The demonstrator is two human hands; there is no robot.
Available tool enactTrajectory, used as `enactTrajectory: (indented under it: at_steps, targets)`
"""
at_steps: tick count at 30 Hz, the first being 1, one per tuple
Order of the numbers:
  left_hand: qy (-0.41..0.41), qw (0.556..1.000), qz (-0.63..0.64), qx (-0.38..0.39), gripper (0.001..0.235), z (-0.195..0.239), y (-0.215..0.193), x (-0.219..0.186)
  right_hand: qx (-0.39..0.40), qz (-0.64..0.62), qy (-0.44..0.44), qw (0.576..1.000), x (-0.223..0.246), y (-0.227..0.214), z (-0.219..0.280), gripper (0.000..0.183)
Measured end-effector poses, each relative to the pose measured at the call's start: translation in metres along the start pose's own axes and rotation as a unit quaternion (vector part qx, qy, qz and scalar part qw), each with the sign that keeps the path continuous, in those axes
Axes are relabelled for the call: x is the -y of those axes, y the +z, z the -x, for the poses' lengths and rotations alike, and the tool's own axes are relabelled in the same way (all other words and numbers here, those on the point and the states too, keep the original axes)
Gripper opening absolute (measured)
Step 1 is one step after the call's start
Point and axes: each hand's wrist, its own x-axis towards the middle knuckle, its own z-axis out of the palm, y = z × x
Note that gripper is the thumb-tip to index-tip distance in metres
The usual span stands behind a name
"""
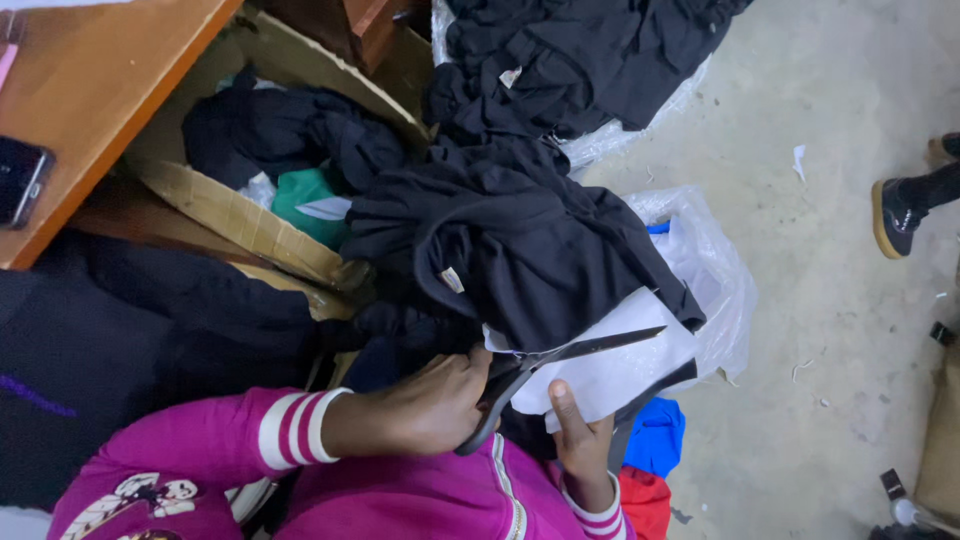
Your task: The person uses scissors to cut a white tag from a black garment. They repeatedly reposition the fabric and trim the tag while handling the garment with both hands.
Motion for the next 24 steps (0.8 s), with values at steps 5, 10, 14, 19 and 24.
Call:
enactTrajectory:
  at_steps: [5,10,14,19,24]
  targets:
    - [0.048,0.998,-0.01,-0.039,0.05,-0.008,0.002,0.002,-0.039,-0.171,0.195,0.965,0.008,0.019,-0.005,0.04]
    - [0.086,0.994,-0.049,-0.051,0.037,-0.026,0.013,0.012,-0.032,-0.188,0.172,0.966,-0.004,0.025,-0.002,0.03]
    - [0.104,0.985,-0.055,-0.123,0.038,-0.042,0.009,0.012,0.057,-0.062,0.104,0.991,-0.029,0.024,0.002,0.041]
    - [0.078,0.982,0.051,-0.163,0.033,-0.041,-0.067,-0.022,-0.02,-0.106,0.114,0.988,-0.016,-0.033,-0.045,0.039]
    - [-0.049,0.956,0.079,-0.277,0.036,-0.074,-0.081,-0.008,-0.296,0.07,0.22,0.927,-0.121,-0.123,-0.101,0.049]
